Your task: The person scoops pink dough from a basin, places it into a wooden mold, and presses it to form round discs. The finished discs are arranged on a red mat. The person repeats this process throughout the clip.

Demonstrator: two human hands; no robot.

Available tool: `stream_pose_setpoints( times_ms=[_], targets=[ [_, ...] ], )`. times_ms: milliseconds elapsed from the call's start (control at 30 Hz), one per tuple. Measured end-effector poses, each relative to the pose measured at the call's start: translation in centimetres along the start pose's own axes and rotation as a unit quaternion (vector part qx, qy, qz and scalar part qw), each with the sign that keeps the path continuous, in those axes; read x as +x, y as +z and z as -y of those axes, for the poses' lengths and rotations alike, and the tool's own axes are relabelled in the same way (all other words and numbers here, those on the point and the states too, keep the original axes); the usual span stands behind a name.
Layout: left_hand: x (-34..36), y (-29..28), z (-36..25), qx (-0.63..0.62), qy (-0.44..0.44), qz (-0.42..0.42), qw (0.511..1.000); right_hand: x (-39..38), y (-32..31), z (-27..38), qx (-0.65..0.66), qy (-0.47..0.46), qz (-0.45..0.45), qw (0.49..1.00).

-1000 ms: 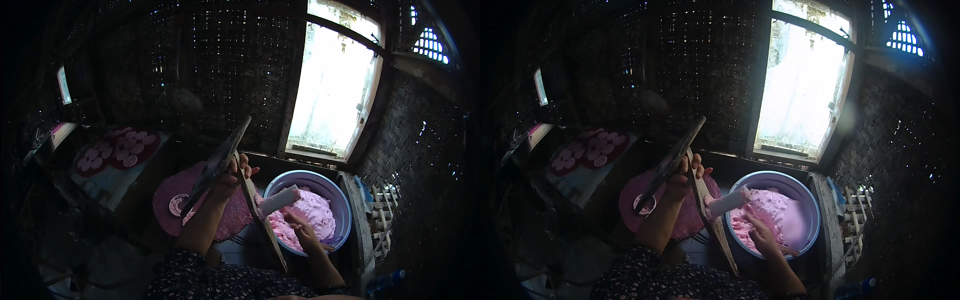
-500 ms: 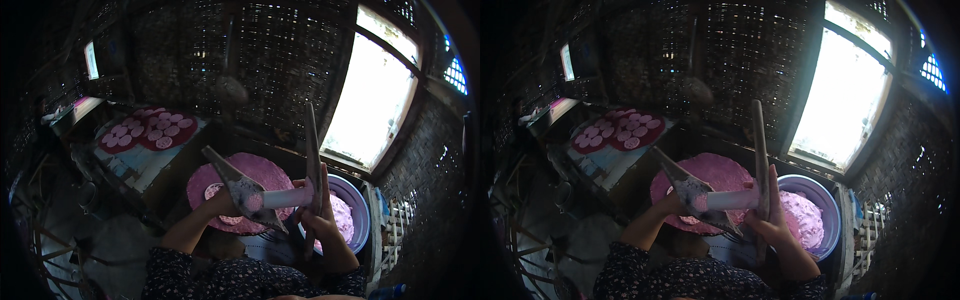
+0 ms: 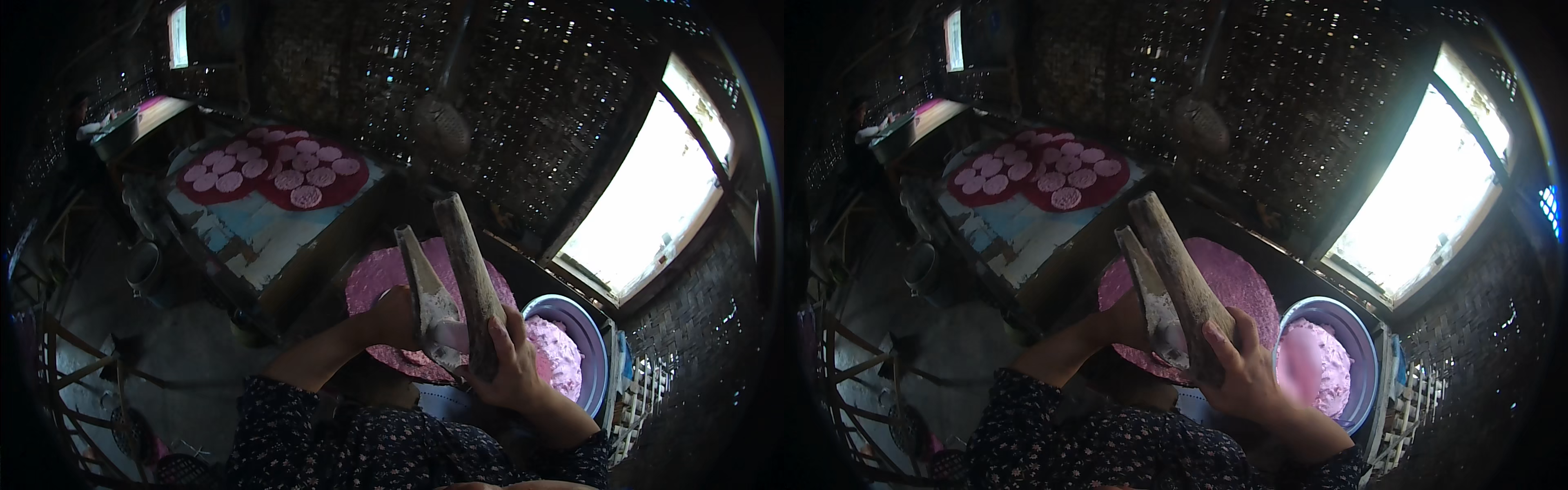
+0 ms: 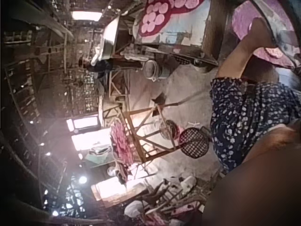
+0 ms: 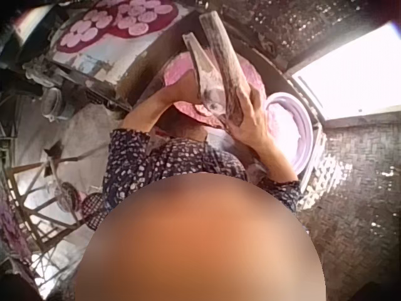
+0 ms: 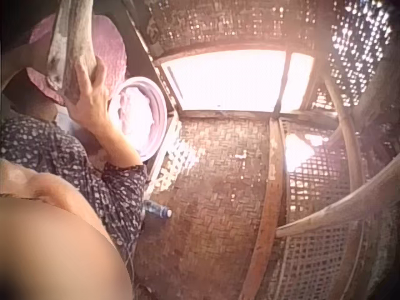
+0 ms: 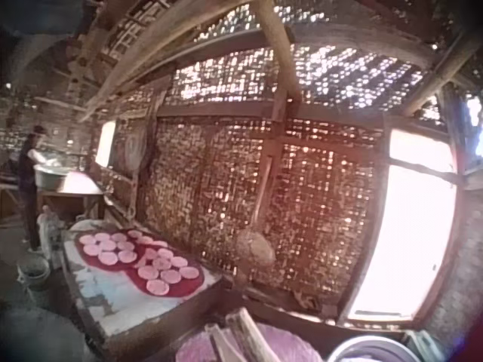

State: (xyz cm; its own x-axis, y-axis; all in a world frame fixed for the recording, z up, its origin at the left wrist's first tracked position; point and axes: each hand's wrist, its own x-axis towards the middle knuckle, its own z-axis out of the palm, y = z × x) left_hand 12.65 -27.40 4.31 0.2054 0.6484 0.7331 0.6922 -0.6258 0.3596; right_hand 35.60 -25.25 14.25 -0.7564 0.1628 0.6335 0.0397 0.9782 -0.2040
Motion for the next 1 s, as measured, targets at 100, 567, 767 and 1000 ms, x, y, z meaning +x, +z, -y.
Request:
stream_pose_setpoints(
  times_ms=[100,567,767,1000],
  targets=[
    [-0.6,-0.5,1.5,0.004,-0.010,0.018,1.000,1.2,1.9,-0.7,-0.014,-0.027,0.000,1.000],
    [6.9,-9.0,6.2,-0.840,0.070,-0.019,0.537,-2.3,4.0,-9.9,0.714,0.362,0.327,0.503],
    [7.0,-6.7,8.3,-0.809,0.055,-0.068,0.581,-0.4,2.9,-11.0,0.668,0.442,0.321,0.505],
    [3.8,-3.4,15.3,-0.893,-0.066,-0.143,0.422,1.5,5.1,-12.3,0.601,0.482,0.323,0.549]
  ],
)
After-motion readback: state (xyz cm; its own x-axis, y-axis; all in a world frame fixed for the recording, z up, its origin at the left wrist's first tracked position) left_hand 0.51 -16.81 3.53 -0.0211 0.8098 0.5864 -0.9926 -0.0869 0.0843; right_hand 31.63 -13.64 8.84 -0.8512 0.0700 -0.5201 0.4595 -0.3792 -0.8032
